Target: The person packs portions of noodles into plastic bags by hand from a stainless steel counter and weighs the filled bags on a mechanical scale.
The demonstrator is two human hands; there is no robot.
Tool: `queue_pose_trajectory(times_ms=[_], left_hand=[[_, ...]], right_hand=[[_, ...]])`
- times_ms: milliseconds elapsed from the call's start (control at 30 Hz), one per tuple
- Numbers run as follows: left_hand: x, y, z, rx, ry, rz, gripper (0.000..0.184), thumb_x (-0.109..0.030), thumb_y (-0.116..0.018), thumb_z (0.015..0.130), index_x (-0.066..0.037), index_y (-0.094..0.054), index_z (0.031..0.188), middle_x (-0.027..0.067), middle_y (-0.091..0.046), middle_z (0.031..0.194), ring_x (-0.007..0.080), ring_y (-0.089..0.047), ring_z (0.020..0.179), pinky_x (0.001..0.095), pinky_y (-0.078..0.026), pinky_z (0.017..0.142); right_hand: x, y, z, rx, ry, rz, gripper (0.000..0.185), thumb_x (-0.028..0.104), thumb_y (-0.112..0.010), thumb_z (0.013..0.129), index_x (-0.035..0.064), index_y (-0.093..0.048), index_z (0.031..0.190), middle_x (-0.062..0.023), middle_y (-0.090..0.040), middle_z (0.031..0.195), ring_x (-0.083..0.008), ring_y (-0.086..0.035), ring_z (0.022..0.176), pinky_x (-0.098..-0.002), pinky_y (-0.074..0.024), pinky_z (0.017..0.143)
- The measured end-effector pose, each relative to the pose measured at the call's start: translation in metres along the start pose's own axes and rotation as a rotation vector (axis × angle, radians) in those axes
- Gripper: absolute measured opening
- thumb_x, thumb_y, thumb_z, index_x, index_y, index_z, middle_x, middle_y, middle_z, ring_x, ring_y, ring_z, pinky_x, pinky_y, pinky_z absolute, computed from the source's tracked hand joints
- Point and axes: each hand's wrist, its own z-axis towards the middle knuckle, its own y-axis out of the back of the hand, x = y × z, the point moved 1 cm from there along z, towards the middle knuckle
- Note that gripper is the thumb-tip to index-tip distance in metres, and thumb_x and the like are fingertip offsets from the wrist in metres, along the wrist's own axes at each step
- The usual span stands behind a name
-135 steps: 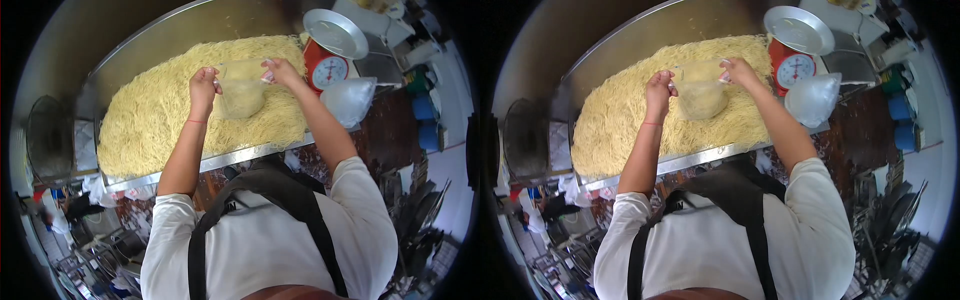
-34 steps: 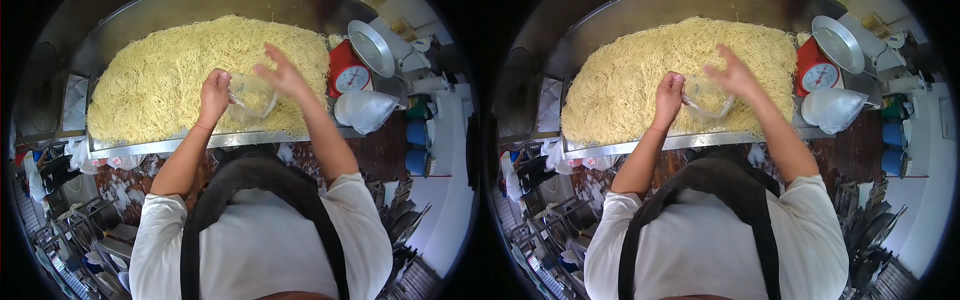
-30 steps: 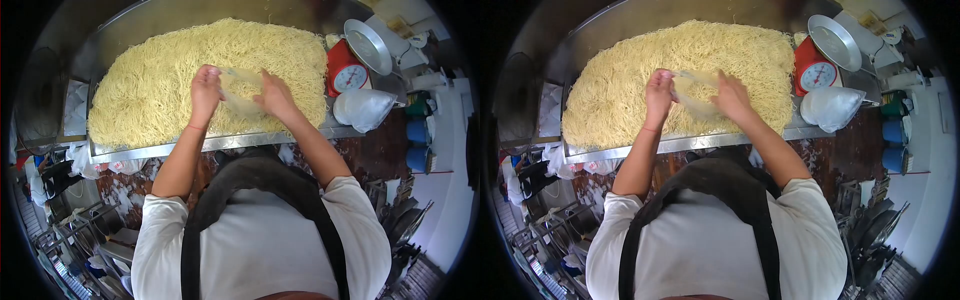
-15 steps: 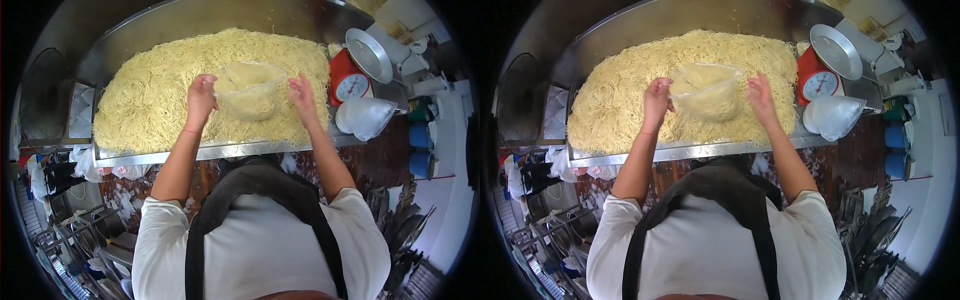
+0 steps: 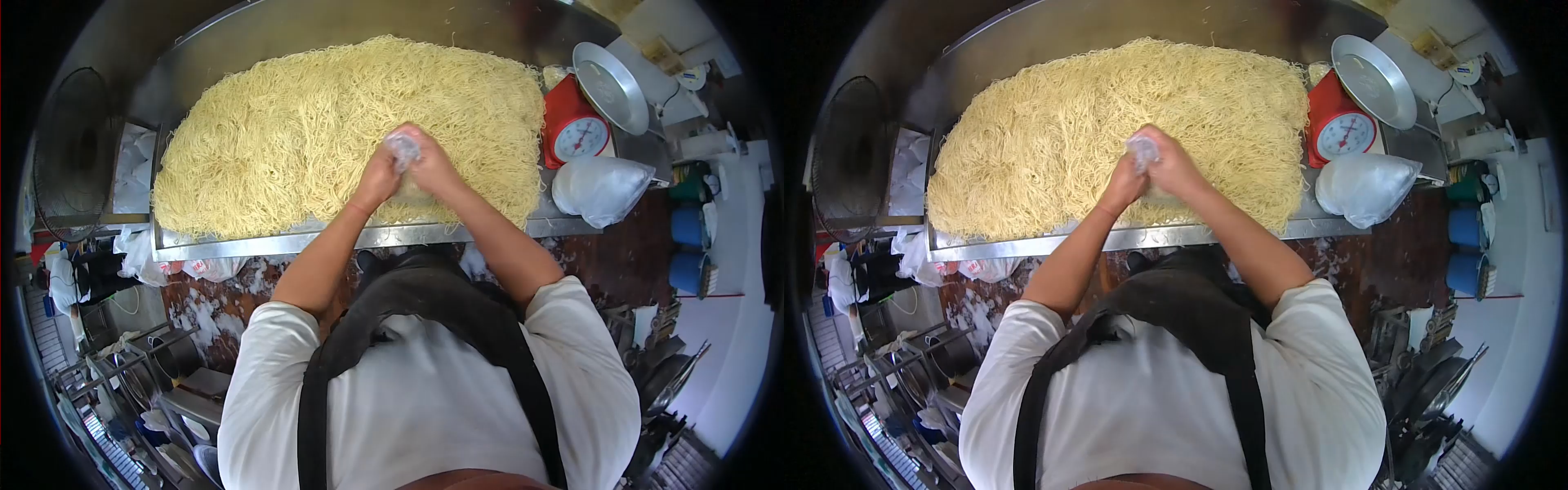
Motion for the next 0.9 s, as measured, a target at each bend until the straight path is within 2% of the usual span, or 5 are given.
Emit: queue_pose_trajectory(times_ms=[133,367,567,700,900], left_hand=[[0.005,-0.011,0.016,-0.344,0.401,-0.822,0.015,-0.007,-0.044,0.100,-0.003,-0.059,0.102,0.0038,-0.062,0.090,0.0150,-0.059,0.077,0.0290,-0.049,0.072],[0.040,-0.046,0.033,-0.306,0.738,-0.933,0.018,-0.012,-0.045,0.098,-0.001,-0.056,0.109,0.0074,-0.058,0.090,0.0183,-0.056,0.078,0.0341,-0.049,0.070],[-0.043,0.011,-0.037,-0.606,0.503,-0.751,0.028,-0.018,-0.049,0.099,0.000,-0.053,0.119,0.0099,-0.057,0.099,0.0222,-0.054,0.090,0.0375,-0.049,0.084],[-0.014,-0.001,-0.070,-0.421,1.007,-0.703,0.042,-0.031,-0.047,0.102,0.005,-0.052,0.124,0.0138,-0.061,0.107,0.0231,-0.057,0.098,0.0358,-0.047,0.088],[-0.068,0.063,0.006,-0.145,0.541,-0.865,0.054,-0.043,-0.039,0.104,0.006,-0.053,0.123,0.0179,-0.061,0.118,0.0272,-0.063,0.103,0.0409,-0.054,0.088]], right_hand=[[-0.037,0.027,-0.031,-0.120,0.138,-0.488,0.097,0.028,-0.082,0.069,-0.0094,-0.030,0.142,-0.0273,-0.039,0.142,-0.0408,-0.039,0.132,-0.0459,-0.0317,0.111],[-0.092,-0.028,-0.049,-0.134,0.037,-0.819,0.066,0.025,-0.077,0.072,-0.0044,-0.047,0.124,-0.0255,-0.057,0.116,-0.0442,-0.054,0.109,-0.0476,-0.0436,0.096],[-0.098,-0.017,-0.031,-0.257,-0.263,0.361,0.022,0.017,-0.061,0.093,0.0005,-0.062,0.107,-0.0094,-0.064,0.072,-0.0240,-0.064,0.071,-0.0425,-0.0517,0.070],[-0.070,-0.031,-0.036,-0.295,-0.611,0.724,0.016,0.015,-0.057,0.096,0.0009,-0.063,0.100,-0.0060,-0.061,0.074,-0.0201,-0.059,0.069,-0.0369,-0.0514,0.076],[0.107,-0.006,-0.014,-0.080,0.265,-0.640,0.020,0.011,-0.064,0.082,0.0044,-0.065,0.102,-0.0130,-0.059,0.100,-0.0313,-0.055,0.090,-0.0428,-0.0447,0.083]])
